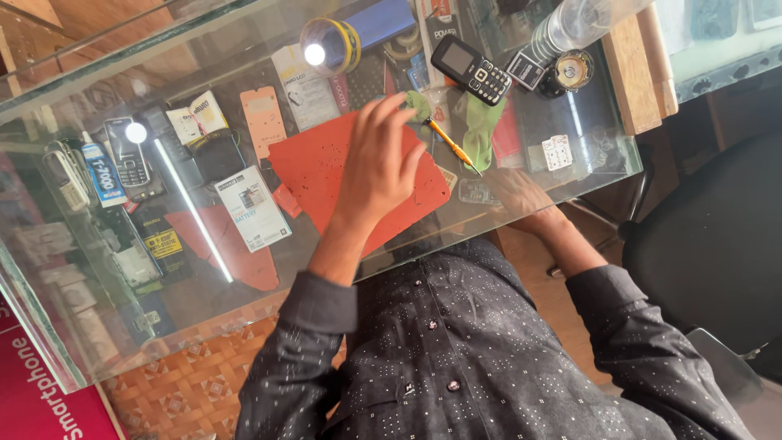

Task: The person disassembles a mobile phone using a screwdriver, removes the keypad and screen components, and then reassembles the device.

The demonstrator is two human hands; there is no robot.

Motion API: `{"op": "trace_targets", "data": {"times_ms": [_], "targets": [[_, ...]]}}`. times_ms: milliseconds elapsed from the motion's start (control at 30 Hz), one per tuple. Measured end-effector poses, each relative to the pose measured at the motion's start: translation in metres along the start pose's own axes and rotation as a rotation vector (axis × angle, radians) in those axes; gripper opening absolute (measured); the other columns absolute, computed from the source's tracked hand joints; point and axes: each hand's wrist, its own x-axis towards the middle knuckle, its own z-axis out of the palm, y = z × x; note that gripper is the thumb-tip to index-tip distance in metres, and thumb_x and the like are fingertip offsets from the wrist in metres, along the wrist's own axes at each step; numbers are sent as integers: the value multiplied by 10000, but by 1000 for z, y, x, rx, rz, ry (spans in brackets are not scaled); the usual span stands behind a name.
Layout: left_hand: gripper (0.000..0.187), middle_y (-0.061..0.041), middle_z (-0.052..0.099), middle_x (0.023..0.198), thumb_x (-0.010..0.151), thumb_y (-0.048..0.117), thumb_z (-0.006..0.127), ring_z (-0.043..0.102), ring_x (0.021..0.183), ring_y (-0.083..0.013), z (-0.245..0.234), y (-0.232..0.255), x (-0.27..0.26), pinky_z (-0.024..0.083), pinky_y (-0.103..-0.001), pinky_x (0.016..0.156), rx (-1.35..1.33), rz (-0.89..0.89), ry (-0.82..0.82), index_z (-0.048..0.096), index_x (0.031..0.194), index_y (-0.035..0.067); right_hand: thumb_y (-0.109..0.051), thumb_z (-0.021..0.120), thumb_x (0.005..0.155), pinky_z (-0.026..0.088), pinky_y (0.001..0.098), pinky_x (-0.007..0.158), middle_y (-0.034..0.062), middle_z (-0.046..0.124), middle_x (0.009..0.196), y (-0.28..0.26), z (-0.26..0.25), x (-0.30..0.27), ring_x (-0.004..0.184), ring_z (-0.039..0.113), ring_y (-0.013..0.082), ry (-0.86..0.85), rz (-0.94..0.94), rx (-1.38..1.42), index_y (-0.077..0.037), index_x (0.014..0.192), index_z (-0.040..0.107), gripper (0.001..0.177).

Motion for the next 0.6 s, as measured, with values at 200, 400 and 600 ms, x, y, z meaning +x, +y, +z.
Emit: {"op": "trace_targets", "data": {"times_ms": [200, 400, 600], "targets": [[634, -132, 559, 1389, 758, 77, 783, 482, 1338, -338, 64, -30, 101, 401, -486, 1141, 243, 329, -224, 572, 1356, 63, -206, 756, 819, 480, 487, 1013, 240, 611, 1284, -48, -17, -13, 1198, 577, 419, 84, 84, -80, 58, 1307, 583, 580], [144, -137, 619, 1108, 953, 32, 689, 617, 1129, -325, 76, -70, 118, 490, -454, 1026, 385, 368, -431, 659, 1093, 46, -206, 789, 876, 567, 408, 838, 111, 724, 1071, -111, -45, -32, 958, 687, 297, -45, -21, 94, -46, 1123, 684, 313], [243, -185, 658, 1028, 967, 50, 702, 668, 957, -361, 1, -56, 64, 553, -426, 810, -169, 138, -70, 672, 1188, -45, -39, 827, 858, 538, 385, 702, 99, 693, 976, -161, -109, 35, 817, 657, 243, 365, 127, 86, -23, 1204, 716, 364]]}}
